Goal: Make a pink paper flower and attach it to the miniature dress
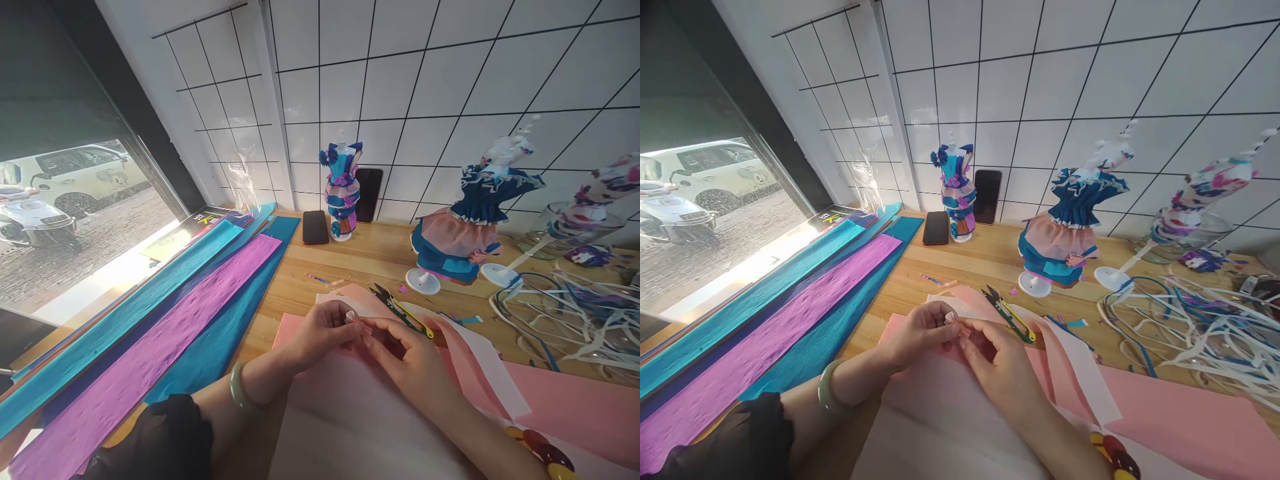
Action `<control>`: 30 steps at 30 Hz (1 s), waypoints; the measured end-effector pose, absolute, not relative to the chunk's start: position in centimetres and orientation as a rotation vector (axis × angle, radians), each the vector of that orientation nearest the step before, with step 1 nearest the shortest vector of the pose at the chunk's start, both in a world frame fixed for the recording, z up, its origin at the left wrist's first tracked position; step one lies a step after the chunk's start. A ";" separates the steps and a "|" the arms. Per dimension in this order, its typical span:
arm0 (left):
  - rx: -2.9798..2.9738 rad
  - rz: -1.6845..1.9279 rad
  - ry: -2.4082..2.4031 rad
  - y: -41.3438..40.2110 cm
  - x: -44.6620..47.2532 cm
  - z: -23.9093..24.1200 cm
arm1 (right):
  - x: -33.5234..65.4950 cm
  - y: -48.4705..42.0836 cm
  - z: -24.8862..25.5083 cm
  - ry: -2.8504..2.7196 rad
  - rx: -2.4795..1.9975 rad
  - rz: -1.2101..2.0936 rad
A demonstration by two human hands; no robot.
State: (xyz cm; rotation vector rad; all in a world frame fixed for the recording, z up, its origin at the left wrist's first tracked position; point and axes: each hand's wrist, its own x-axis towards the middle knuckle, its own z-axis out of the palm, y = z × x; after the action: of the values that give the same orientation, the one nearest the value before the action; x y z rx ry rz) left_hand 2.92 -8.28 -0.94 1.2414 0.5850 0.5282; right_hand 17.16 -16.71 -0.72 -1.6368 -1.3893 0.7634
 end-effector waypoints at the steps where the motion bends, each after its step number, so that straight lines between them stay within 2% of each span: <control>1: 1.250 0.550 0.587 -8.2 2.9 -1.0 | 17.2 -16.7 -0.6 -1.351 -1.607 0.804; 12: 1.307 0.505 0.578 -8.2 2.9 -1.2 | 17.9 -16.3 -0.9 -1.157 -1.542 0.972; 30: 1.337 0.517 0.593 -7.8 2.8 -1.1 | 18.1 -16.3 -1.0 -1.239 -1.592 0.929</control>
State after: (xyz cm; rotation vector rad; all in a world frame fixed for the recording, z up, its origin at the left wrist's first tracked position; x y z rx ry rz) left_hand 2.84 -7.81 -1.11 1.3371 0.5929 0.5174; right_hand 18.13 -16.32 -0.95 -1.5922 -1.2391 0.9295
